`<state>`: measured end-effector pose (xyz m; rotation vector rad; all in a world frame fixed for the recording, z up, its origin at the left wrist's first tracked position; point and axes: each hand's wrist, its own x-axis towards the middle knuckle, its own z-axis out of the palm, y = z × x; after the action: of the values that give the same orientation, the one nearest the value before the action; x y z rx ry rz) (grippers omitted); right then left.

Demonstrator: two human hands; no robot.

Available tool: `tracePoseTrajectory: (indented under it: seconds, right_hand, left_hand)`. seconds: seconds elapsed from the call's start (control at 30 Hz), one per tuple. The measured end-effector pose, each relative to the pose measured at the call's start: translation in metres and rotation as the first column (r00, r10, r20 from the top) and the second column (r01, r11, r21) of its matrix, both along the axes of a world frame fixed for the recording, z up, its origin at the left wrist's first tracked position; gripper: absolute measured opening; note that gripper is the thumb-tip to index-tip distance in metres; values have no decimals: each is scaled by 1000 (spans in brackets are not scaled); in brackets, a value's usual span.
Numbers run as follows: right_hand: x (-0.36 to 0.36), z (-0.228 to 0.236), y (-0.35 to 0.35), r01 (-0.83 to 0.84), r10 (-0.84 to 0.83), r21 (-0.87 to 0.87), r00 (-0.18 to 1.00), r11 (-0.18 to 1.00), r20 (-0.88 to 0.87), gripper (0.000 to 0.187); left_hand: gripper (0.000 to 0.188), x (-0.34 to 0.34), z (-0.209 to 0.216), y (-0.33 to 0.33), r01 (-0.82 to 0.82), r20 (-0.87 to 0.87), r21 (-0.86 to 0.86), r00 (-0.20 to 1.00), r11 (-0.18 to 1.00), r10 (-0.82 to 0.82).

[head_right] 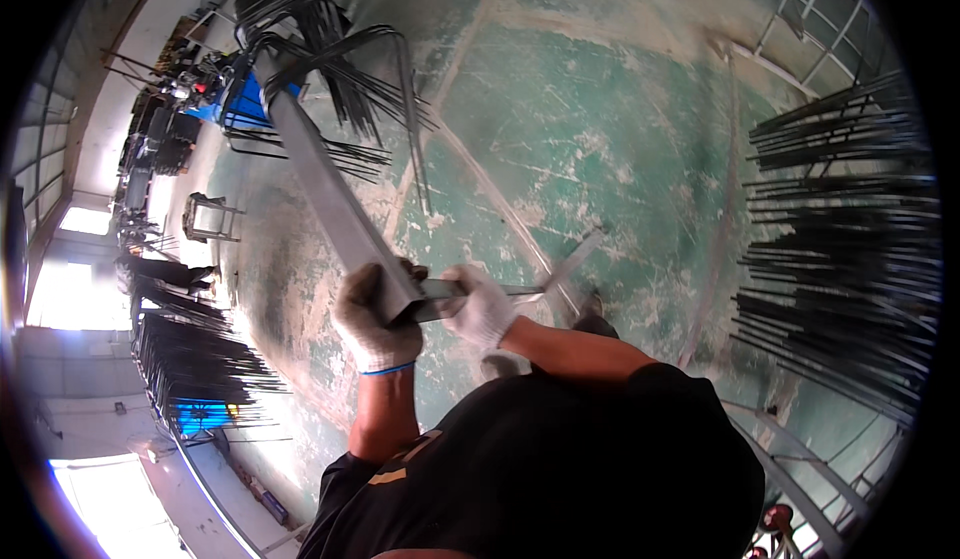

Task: The person handles and stacks bent metal frames in a workshop, coordinating with a coworker to organize them. They then move to a pallet and wrap a stack of frames with plastic film.

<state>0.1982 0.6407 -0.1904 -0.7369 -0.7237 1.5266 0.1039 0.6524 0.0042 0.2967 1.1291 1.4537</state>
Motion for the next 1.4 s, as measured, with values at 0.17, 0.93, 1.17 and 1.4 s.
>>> tracePoseTrajectory:
  seconds: [0.17,0.93,1.17,1.4]
  right_hand:
    - [99,29,49,-397,-111,-415,600,819,-793,15]
    - [397,-3,202,390,-410,174,679,904,609,71]
    - [383,-2,189,512,-427,13,703,859,570,80]
    - [245,8,157,774,-501,604,-453,190,738,68]
  left_hand:
    - [34,80,-38,52,230,-200,170,960,958,-195]
    - [56,370,8,215,427,-147,-17,893,904,-424]
    - [43,181,-4,245,815,-557,249,562,523,-612]
    - [33,-130,-80,340,207,-600,322,799,924,30]
